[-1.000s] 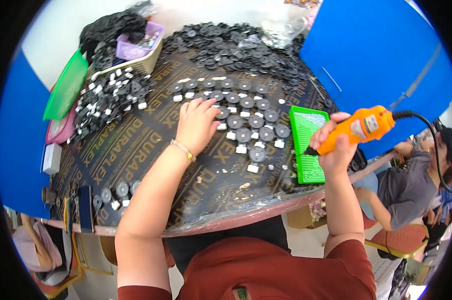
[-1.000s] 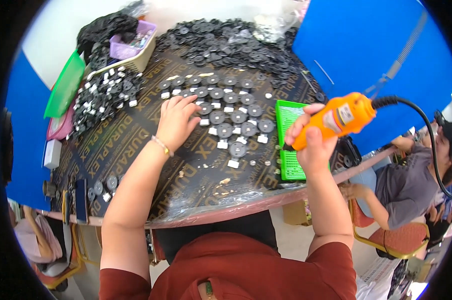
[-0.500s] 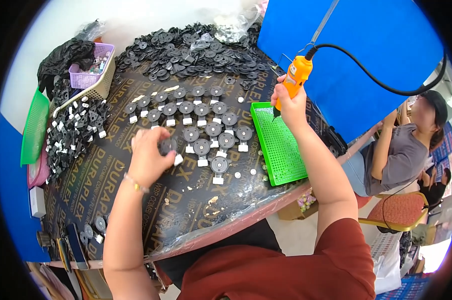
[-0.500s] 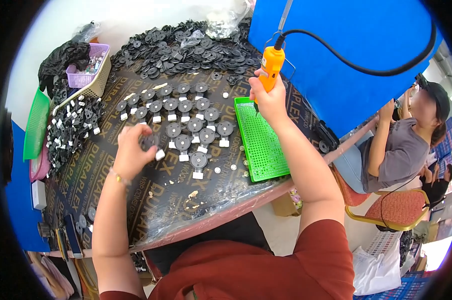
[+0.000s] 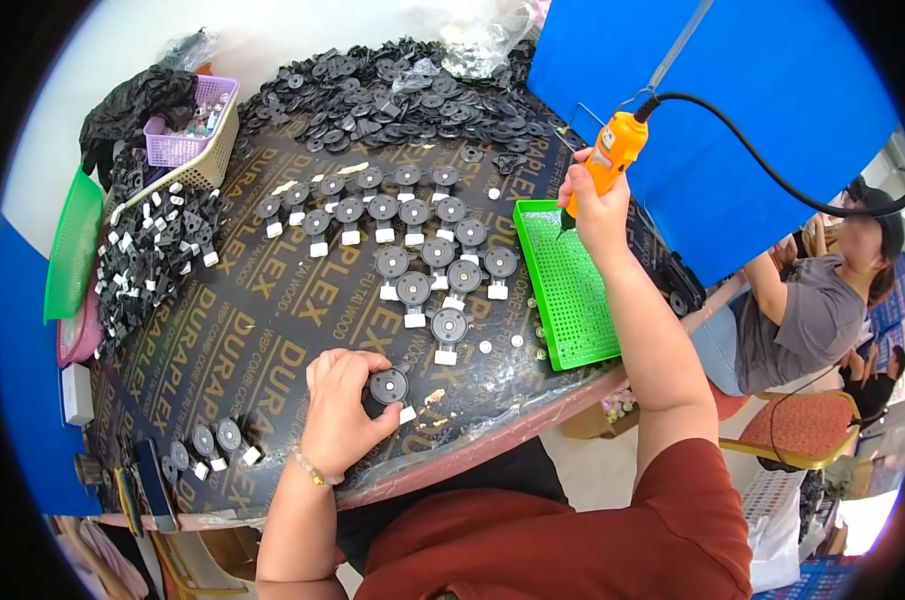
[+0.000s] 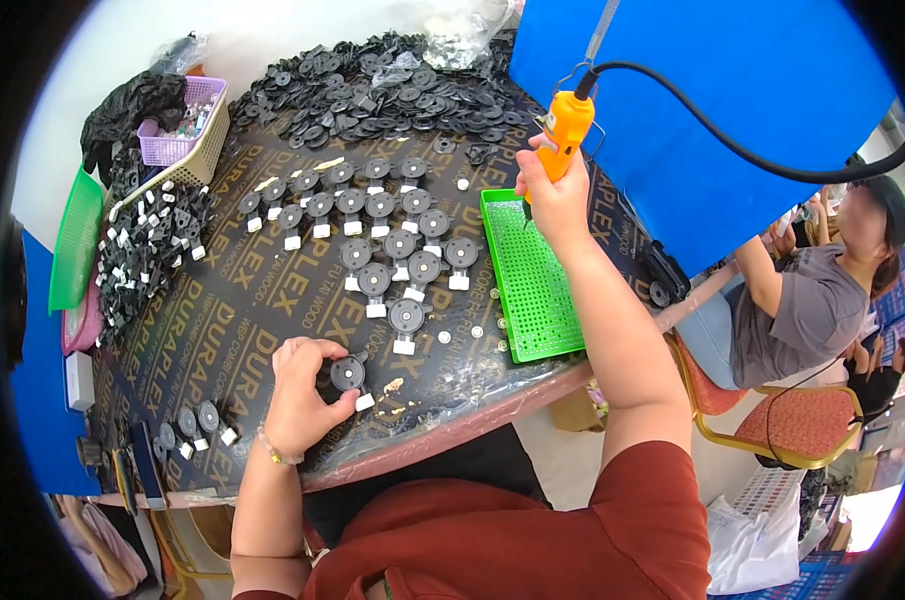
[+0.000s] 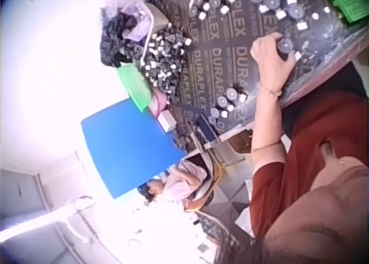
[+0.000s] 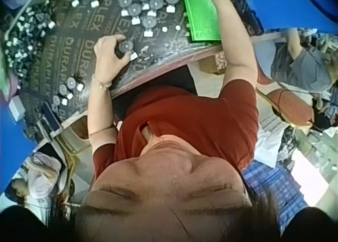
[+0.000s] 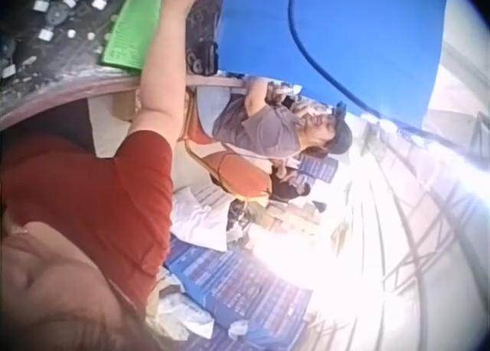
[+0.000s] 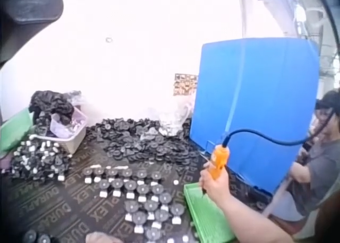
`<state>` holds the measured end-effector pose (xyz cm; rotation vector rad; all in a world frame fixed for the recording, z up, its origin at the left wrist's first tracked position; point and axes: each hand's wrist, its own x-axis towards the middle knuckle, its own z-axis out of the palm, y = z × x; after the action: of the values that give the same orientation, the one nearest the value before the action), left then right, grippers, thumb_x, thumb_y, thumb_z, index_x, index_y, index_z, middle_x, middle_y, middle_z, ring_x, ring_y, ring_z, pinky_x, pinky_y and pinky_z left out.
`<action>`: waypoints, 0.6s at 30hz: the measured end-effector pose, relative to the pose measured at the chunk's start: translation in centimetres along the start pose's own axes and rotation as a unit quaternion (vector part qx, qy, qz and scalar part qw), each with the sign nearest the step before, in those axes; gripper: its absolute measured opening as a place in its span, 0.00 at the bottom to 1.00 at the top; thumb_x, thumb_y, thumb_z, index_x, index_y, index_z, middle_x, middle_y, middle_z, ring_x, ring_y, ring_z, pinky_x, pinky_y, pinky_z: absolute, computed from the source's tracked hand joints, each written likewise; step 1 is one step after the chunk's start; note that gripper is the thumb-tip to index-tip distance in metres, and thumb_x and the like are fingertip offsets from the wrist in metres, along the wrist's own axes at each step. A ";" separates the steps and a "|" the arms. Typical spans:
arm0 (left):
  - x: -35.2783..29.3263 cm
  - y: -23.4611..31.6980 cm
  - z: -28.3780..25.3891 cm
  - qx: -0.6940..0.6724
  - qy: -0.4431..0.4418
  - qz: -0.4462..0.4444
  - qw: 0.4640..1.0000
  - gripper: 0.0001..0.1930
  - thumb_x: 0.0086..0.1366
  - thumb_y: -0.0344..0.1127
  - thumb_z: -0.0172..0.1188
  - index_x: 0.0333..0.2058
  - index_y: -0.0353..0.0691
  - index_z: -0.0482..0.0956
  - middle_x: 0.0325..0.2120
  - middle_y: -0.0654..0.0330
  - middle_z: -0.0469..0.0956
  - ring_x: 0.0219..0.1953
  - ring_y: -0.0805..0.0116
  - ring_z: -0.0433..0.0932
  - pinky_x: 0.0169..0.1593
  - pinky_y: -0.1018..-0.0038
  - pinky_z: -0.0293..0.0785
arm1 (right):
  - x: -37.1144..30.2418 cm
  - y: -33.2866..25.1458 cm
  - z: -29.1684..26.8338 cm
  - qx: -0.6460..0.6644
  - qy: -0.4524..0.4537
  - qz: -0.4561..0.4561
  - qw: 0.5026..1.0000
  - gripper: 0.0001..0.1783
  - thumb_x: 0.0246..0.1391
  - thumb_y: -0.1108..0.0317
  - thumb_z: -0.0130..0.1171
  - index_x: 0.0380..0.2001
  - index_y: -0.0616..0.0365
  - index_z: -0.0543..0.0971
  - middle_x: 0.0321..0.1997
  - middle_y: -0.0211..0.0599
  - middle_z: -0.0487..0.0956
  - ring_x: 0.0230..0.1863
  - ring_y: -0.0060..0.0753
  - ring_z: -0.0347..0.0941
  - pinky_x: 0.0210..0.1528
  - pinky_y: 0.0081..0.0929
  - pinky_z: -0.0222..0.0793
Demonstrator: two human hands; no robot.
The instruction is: Assembling small round components using a handheld power tool at a factory workbench.
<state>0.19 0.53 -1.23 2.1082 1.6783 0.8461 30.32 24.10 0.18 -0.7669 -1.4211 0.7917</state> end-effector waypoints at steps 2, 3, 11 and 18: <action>0.0 -0.3 0.2 -0.005 -0.002 0.015 1.000 0.25 0.39 0.29 0.70 0.40 0.42 0.74 0.38 0.60 0.75 0.47 0.57 0.68 0.55 0.63 0.58 | -0.1 0.3 -0.3 0.040 0.015 -0.001 0.999 0.16 0.57 0.65 0.61 0.43 0.58 0.68 0.26 0.30 0.72 0.23 0.22 0.71 0.25 0.20 0.68; -0.1 -0.5 0.2 -0.006 -0.001 0.012 1.000 0.25 0.39 0.29 0.70 0.40 0.42 0.74 0.38 0.60 0.75 0.47 0.57 0.68 0.55 0.63 0.58 | -0.1 0.3 -0.4 0.049 0.015 -0.010 0.999 0.16 0.57 0.64 0.61 0.43 0.58 0.68 0.26 0.30 0.72 0.23 0.22 0.71 0.26 0.20 0.68; -0.1 -0.7 -0.2 0.008 0.013 0.035 0.999 0.31 0.40 0.37 0.73 0.46 0.43 0.75 0.43 0.61 0.75 0.49 0.57 0.68 0.57 0.60 0.57 | -0.1 0.2 -0.2 0.041 0.016 -0.003 0.999 0.16 0.58 0.64 0.61 0.43 0.58 0.68 0.25 0.30 0.72 0.22 0.23 0.71 0.26 0.20 0.68; -0.4 -1.6 0.2 0.008 0.015 0.029 0.999 0.22 0.44 0.44 0.73 0.38 0.42 0.79 0.35 0.61 0.78 0.45 0.59 0.71 0.55 0.61 0.57 | -0.8 -5.5 1.3 0.147 -0.013 -0.108 0.983 0.19 0.61 0.58 0.56 0.44 0.61 0.67 0.24 0.34 0.72 0.22 0.26 0.69 0.25 0.25 0.68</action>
<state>-0.98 0.57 -2.38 2.1733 1.6517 0.8895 29.11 20.44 4.42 -0.3696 -1.3447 0.8199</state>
